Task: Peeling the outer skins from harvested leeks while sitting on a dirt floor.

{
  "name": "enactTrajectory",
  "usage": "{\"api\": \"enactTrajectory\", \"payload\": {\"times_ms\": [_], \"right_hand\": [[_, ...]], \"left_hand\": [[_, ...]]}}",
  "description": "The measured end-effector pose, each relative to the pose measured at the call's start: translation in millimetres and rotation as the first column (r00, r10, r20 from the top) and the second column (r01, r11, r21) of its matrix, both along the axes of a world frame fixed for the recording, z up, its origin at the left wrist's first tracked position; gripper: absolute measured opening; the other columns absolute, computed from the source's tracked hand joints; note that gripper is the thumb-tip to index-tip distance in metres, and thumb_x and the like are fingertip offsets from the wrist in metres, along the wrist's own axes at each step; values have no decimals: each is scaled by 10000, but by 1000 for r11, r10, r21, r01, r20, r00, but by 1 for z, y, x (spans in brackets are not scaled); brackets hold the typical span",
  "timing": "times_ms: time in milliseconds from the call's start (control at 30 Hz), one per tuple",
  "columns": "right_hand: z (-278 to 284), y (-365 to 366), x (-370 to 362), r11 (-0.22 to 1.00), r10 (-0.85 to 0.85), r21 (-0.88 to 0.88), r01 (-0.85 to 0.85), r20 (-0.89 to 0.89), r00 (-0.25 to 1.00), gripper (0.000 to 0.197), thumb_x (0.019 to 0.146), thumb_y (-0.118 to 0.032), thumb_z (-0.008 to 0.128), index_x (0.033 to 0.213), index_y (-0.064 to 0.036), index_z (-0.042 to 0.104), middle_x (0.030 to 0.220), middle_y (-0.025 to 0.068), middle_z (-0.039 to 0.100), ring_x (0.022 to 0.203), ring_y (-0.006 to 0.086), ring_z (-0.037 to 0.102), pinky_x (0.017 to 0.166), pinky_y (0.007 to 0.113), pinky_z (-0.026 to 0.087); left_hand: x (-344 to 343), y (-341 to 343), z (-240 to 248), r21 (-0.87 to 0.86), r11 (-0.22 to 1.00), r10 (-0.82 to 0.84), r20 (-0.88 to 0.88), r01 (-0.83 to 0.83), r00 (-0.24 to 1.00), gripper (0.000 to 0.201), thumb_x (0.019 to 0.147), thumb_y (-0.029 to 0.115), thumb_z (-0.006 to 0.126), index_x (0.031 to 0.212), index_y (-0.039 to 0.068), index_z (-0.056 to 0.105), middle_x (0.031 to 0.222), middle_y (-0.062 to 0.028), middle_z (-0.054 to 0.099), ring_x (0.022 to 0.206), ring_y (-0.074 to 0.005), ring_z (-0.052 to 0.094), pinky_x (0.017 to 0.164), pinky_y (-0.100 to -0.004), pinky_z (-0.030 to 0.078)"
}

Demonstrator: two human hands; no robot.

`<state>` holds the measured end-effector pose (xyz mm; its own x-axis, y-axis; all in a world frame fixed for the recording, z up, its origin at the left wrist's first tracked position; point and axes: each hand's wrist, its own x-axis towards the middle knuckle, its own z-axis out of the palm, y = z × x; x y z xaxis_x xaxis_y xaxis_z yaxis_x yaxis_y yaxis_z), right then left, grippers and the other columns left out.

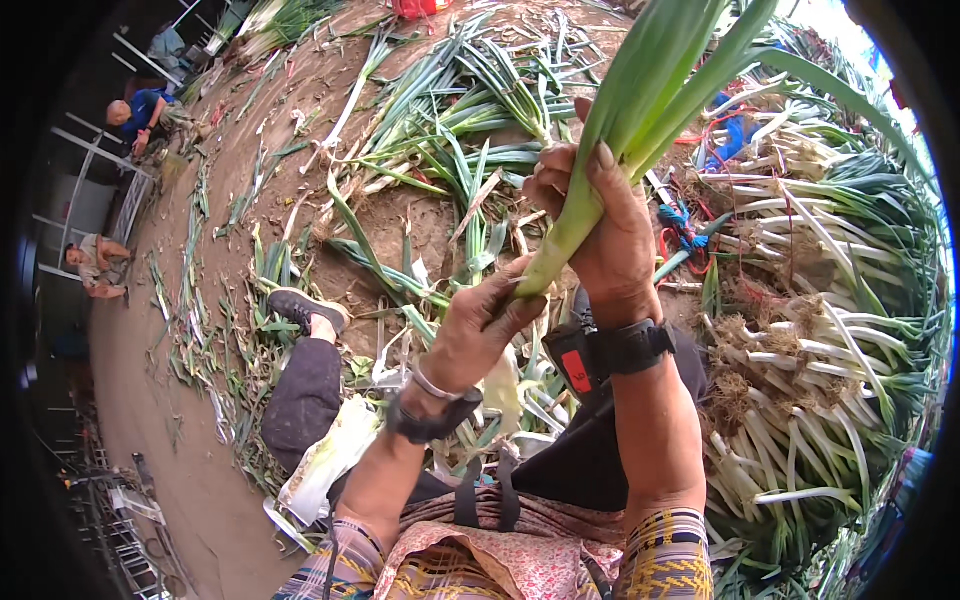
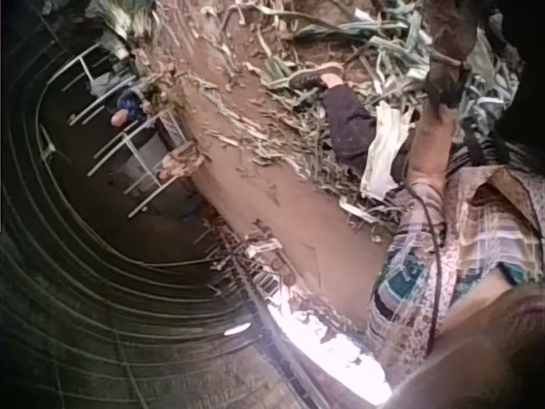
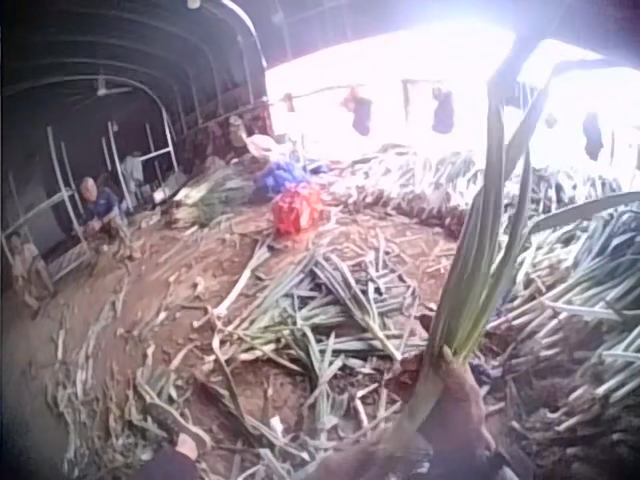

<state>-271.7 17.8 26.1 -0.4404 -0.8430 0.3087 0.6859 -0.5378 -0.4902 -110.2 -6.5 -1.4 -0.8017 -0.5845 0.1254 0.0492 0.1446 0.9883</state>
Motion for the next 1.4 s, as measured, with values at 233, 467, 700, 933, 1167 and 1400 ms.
{"api": "enactTrajectory", "payload": {"times_ms": [233, 467, 700, 933, 1167, 1400], "right_hand": [[8, -6, 10, 948, -236, 243, 205, 105, 966, 284, 888, -186, 566, 1123, -44, 495, 842, 65, 581, 759, 140, 499, 737, 307, 440], [5, -11, 6, 917, -327, 289, 275, 147, 934, 163, 885, -177, 578, 972, -52, 520, 818, 51, 565, 713, 120, 449, 643, 259, 400], [-8, -7, 5, 870, -386, 368, 327, 98, 917, 217, 864, -171, 608, 1032, -48, 545, 896, 78, 607, 680, 114, 541, 627, 249, 499], [-14, 0, -13, 859, -379, 369, 354, -8, 926, 247, 889, -204, 576, 1074, -44, 537, 887, 30, 588, 650, 62, 495, 528, 184, 448], [7, 1, -23, 862, -426, 287, 417, -35, 904, 156, 859, -154, 613, 956, -57, 540, 792, 53, 605, 613, 100, 507, 517, 216, 410], [6, 11, -15, 867, -380, 297, 400, -123, 917, 243, 883, -166, 576, 1097, -64, 522, 807, 49, 560, 630, 105, 483, 530, 220, 402]], "left_hand": [[-7, 16, 2, -532, 716, 485, -85, -452, 870, 312, 760, 34, 669, 1067, 24, 612, 952, -158, 643, 825, -267, 640, 715, -321, 505], [-5, 16, 3, -586, 606, 533, -203, -538, 821, 322, 658, -33, 664, 968, 55, 654, 923, -105, 618, 847, -259, 593, 750, -345, 481], [37, 13, -14, -512, 697, 438, -248, -501, 864, 246, 774, 20, 626, 1016, 30, 582, 866, -109, 624, 760, -254, 611, 663, -344, 488], [81, 5, -10, -393, 873, 254, -138, -288, 957, 75, 833, 19, 576, 896, -17, 594, 723, -91, 570, 605, -181, 542, 548, -289, 433], [183, 0, -158, -323, 946, 224, 695, 18, 683, 221, 797, 197, 580, 960, 60, 640, 871, -176, 640, 777, -302, 622, 661, -384, 474], [92, -32, -64, -385, 921, 211, 625, 62, 752, 307, 818, 279, 576, 980, 21, 612, 877, -161, 601, 769, -271, 605, 684, -353, 495]]}}
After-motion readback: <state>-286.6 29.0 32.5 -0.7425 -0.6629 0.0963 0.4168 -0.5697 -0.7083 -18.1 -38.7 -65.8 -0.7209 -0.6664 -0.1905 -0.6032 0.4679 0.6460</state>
